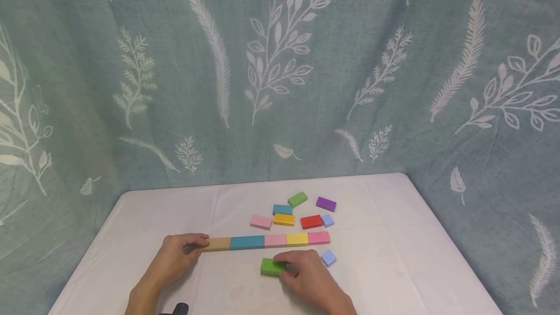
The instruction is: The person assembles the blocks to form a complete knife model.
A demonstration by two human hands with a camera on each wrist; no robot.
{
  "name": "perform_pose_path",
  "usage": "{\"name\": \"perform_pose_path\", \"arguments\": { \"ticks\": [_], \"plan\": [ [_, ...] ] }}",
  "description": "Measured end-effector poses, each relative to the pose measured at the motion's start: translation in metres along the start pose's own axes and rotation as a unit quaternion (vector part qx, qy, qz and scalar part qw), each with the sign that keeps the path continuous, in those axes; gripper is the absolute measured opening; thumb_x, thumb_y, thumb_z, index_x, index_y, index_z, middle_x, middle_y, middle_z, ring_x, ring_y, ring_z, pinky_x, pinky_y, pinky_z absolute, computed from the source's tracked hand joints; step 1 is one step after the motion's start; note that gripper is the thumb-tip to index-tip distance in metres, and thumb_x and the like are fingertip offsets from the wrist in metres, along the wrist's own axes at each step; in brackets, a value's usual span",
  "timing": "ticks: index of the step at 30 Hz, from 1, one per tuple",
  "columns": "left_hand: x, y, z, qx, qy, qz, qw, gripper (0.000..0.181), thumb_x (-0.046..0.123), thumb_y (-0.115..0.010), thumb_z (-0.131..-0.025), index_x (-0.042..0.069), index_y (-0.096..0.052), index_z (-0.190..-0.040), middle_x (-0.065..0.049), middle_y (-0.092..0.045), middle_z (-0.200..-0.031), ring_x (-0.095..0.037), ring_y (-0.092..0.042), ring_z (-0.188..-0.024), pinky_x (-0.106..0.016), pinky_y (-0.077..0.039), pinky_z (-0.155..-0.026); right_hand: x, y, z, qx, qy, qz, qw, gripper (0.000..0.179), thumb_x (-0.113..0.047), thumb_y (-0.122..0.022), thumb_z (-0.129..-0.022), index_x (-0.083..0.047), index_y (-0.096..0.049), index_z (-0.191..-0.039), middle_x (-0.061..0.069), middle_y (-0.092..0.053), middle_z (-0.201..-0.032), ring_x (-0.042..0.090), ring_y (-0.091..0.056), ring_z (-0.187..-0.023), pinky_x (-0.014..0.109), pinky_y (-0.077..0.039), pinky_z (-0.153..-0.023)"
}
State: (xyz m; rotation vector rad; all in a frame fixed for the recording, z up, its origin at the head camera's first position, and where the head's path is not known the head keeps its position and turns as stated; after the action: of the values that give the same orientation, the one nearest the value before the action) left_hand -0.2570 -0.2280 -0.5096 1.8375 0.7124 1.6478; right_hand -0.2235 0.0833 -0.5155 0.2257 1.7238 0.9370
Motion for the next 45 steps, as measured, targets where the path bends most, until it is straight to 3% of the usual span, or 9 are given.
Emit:
{"name": "perform_pose_path", "arguments": {
  "ticks": [4, 9, 16, 20, 28, 45],
  "plan": [
    [0.001, 0.000, 0.000, 0.003, -0.002, 0.000, 1.0000, 0.030, -0.013, -0.080, -0.087, 0.015, -0.086, -0.098, -0.006, -0.083, -0.121, -0.038, -0.074, -0.127, -0.060, -0.057, -0.115, 0.004, 0.010, -0.005, -0.004, -0.024, 0.004, 0.9997, 0.033, -0.013, -0.080, -0.098, -0.028, -0.082, -0.127, -0.017, -0.080, -0.123, 0.002, -0.071, -0.107, 0.041, -0.065, -0.106],
    [0.002, 0.000, 0.000, 0.004, -0.004, 0.001, 1.0000, 0.031, -0.013, -0.081, -0.087, 0.015, -0.086, -0.098, -0.005, -0.083, -0.120, -0.038, -0.074, -0.127, -0.059, -0.057, -0.115, 0.011, 0.016, -0.009, -0.005, -0.032, 0.017, 0.9993, 0.035, -0.012, -0.081, -0.096, -0.027, -0.082, -0.127, -0.017, -0.081, -0.123, 0.003, -0.073, -0.114, 0.050, -0.062, -0.110],
    [0.001, 0.000, -0.001, 0.004, -0.006, 0.002, 1.0000, 0.031, -0.013, -0.081, -0.086, 0.016, -0.086, -0.098, -0.004, -0.083, -0.120, -0.037, -0.075, -0.126, -0.058, -0.058, -0.114, 0.021, 0.009, -0.010, -0.009, -0.036, 0.025, 0.9990, 0.038, -0.013, -0.081, -0.095, -0.026, -0.081, -0.131, -0.016, -0.079, -0.129, 0.001, -0.068, -0.111, 0.050, -0.062, -0.111],
    [0.001, 0.000, -0.001, 0.003, -0.004, -0.003, 1.0000, 0.032, -0.013, -0.081, -0.086, 0.017, -0.086, -0.098, -0.005, -0.083, -0.120, -0.037, -0.074, -0.127, -0.059, -0.057, -0.115, 0.021, 0.008, -0.009, -0.001, -0.036, 0.033, 0.9988, 0.039, -0.014, -0.081, -0.097, -0.027, -0.079, -0.133, -0.016, -0.078, -0.132, 0.006, -0.071, -0.118, 0.050, -0.062, -0.110],
    [-0.001, 0.001, -0.001, 0.002, -0.001, -0.009, 1.0000, 0.033, -0.013, -0.081, -0.086, 0.018, -0.085, -0.097, -0.005, -0.083, -0.121, -0.037, -0.074, -0.127, -0.060, -0.056, -0.115, 0.008, 0.008, -0.010, 0.017, 0.002, 0.039, 0.9991, 0.034, -0.010, -0.081, -0.097, -0.026, -0.080, -0.127, -0.018, -0.079, -0.123, 0.012, -0.074, -0.121, 0.048, -0.063, -0.109],
    [-0.001, 0.001, -0.001, 0.003, 0.000, -0.006, 1.0000, 0.033, -0.013, -0.081, -0.087, 0.018, -0.085, -0.097, -0.005, -0.083, -0.122, -0.038, -0.073, -0.129, -0.061, -0.055, -0.116, 0.003, 0.005, -0.022, 0.046, 0.010, 0.080, 0.9957, 0.033, -0.007, -0.082, -0.096, -0.026, -0.081, -0.124, -0.017, -0.080, -0.119, 0.012, -0.076, -0.117, 0.043, -0.065, -0.105]
  ]
}}
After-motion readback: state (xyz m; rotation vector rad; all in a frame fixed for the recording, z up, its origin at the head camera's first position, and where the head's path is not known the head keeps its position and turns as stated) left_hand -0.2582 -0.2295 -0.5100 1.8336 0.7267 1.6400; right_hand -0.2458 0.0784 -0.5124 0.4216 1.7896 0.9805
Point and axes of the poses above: each hand's wrist, its own z-axis away from the middle knuckle, its own y-axis out of the back of the hand, x = y × z, the point moved 10 cm from there along -z, towards the middle knuckle
